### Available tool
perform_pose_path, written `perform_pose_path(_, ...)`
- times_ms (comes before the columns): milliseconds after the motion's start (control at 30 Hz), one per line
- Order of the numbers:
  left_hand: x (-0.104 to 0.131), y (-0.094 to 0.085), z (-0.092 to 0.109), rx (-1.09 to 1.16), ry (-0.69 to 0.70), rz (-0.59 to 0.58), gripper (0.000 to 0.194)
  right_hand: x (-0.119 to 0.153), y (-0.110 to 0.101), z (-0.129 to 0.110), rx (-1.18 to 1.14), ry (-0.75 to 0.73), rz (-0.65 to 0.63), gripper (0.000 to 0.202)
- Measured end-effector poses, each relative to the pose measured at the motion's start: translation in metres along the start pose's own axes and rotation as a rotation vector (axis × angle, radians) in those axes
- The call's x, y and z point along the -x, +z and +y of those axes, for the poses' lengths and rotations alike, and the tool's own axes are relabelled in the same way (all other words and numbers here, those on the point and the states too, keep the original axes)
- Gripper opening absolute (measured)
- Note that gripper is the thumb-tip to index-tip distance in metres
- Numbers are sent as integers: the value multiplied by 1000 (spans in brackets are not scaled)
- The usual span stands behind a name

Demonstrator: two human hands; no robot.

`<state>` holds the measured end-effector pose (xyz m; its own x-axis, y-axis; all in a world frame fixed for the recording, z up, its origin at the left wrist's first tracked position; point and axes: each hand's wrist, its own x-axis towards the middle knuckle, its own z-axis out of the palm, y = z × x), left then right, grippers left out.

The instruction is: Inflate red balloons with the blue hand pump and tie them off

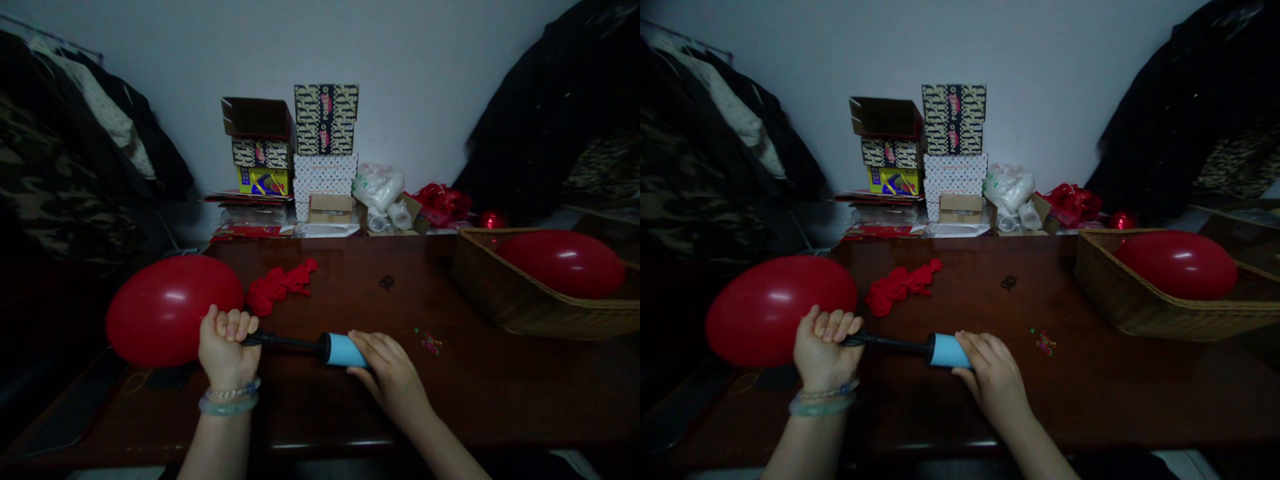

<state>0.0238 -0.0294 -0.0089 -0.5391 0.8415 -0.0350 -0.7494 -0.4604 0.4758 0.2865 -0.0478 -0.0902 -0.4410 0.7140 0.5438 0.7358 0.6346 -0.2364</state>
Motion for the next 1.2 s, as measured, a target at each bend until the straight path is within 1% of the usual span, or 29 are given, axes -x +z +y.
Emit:
perform_pose_path(100, -2, -3, 1, 20, -5, -5, 45, 1, 0, 3, 1, -7, 7, 49)
perform_pose_path(200, 1, -4, -5, 26, -25, -18, 45, 3, 1, 1, 5, -2, 10, 49)
perform_pose_path(533, 26, 8, -49, -38, -111, -28, 47, 3, 2, -20, -71, 41, 15, 49)
perform_pose_path(667, 33, 10, -56, -73, -132, -32, 48, 2, 3, -28, -74, 52, 26, 49)
perform_pose_path(800, 31, 11, -49, -82, -103, -40, 48, 0, 2, -29, -75, 44, 14, 50)
perform_pose_path(933, 21, 10, -32, -84, -72, -40, 48, -2, 2, -22, -67, 37, -2, 52)
perform_pose_path(1100, 5, 2, -9, -21, -35, 0, 45, -2, 0, -8, -14, 12, 10, 49)
perform_pose_path(1200, -1, -3, -4, 5, -15, 21, 44, -1, 0, -3, -3, 7, 1, 49)
